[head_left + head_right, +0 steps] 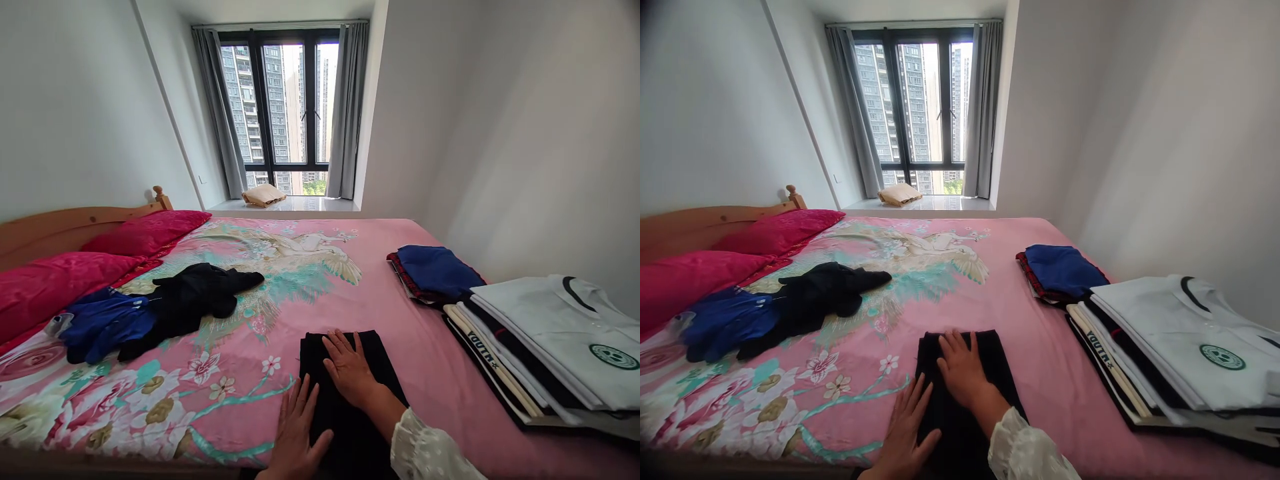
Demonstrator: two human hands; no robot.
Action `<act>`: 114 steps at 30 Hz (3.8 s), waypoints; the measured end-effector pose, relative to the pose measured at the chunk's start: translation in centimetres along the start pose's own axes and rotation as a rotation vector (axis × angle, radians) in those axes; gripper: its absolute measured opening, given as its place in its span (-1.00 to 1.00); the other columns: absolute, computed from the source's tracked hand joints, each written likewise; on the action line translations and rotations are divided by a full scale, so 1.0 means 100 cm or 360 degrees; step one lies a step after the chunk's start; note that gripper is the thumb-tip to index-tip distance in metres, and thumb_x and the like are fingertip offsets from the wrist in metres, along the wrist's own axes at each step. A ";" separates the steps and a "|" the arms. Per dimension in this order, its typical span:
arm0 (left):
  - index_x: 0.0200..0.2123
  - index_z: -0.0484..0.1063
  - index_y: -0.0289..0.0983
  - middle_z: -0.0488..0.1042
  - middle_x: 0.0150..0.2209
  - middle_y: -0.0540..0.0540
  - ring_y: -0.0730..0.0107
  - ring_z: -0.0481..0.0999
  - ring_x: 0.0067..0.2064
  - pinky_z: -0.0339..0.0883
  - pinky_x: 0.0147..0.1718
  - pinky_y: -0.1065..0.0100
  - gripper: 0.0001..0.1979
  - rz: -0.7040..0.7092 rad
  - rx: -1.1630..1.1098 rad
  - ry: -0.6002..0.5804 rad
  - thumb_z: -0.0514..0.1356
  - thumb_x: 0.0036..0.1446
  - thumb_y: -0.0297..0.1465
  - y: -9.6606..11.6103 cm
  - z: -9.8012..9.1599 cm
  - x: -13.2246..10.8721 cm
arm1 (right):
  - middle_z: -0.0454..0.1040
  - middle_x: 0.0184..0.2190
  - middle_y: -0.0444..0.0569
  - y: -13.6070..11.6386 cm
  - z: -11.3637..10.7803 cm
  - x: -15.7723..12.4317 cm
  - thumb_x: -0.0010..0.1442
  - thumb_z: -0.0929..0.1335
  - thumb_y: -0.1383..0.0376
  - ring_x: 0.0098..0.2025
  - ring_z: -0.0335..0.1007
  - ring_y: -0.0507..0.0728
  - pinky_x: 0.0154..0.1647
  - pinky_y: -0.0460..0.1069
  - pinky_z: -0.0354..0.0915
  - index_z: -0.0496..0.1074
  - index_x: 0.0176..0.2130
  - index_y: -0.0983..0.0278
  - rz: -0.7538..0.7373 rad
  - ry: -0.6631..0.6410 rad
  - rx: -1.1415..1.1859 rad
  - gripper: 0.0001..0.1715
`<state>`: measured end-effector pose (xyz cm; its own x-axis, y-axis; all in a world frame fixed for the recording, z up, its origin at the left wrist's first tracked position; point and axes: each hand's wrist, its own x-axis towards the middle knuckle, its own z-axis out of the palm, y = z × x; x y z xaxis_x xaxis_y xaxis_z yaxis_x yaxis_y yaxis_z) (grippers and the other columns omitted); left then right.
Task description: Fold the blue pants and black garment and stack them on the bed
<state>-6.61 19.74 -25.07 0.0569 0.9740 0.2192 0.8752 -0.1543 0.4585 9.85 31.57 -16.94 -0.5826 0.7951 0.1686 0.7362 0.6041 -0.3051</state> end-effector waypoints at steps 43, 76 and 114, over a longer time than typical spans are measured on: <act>0.32 -0.17 -0.17 -0.17 0.36 -0.06 0.20 -0.25 0.37 -0.41 0.24 -0.20 -0.39 -0.0165 0.0427 -0.0151 -0.13 0.26 -0.16 0.011 0.006 0.087 | -0.32 0.37 -0.22 0.054 0.006 -0.037 0.26 0.11 0.05 0.38 -0.57 0.14 0.33 0.24 -0.42 -0.19 0.33 0.16 0.0293 -0.0283 0.0186 -0.26; 0.29 -0.04 -0.07 -0.06 0.35 -0.11 0.09 -0.08 0.35 -0.08 0.24 -0.15 -0.34 0.0223 0.0179 0.0047 0.07 0.13 -0.41 0.033 0.001 -0.064 | 0.18 0.23 0.11 0.064 0.029 -0.090 0.25 0.15 0.08 0.30 -0.04 0.17 0.28 0.17 -0.04 0.18 0.19 0.31 0.0587 0.0620 0.0510 -0.38; 0.27 0.05 -0.18 0.00 0.33 -0.09 0.19 -0.06 0.35 -0.30 0.26 -0.14 -0.47 -0.0015 0.0246 -0.0109 -0.10 0.23 -0.36 0.105 0.031 0.064 | 0.58 -0.22 0.04 0.086 -0.003 -0.091 -0.05 0.42 0.08 -0.14 0.50 0.20 -0.16 -0.02 0.38 0.48 -0.12 0.37 0.1035 0.0034 0.1600 -0.45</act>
<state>4.46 24.88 -21.48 0.0763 0.9851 0.1540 0.9391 -0.1229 0.3210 21.56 29.53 -20.84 -0.1879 0.9425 -0.2762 0.2865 -0.2164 -0.9333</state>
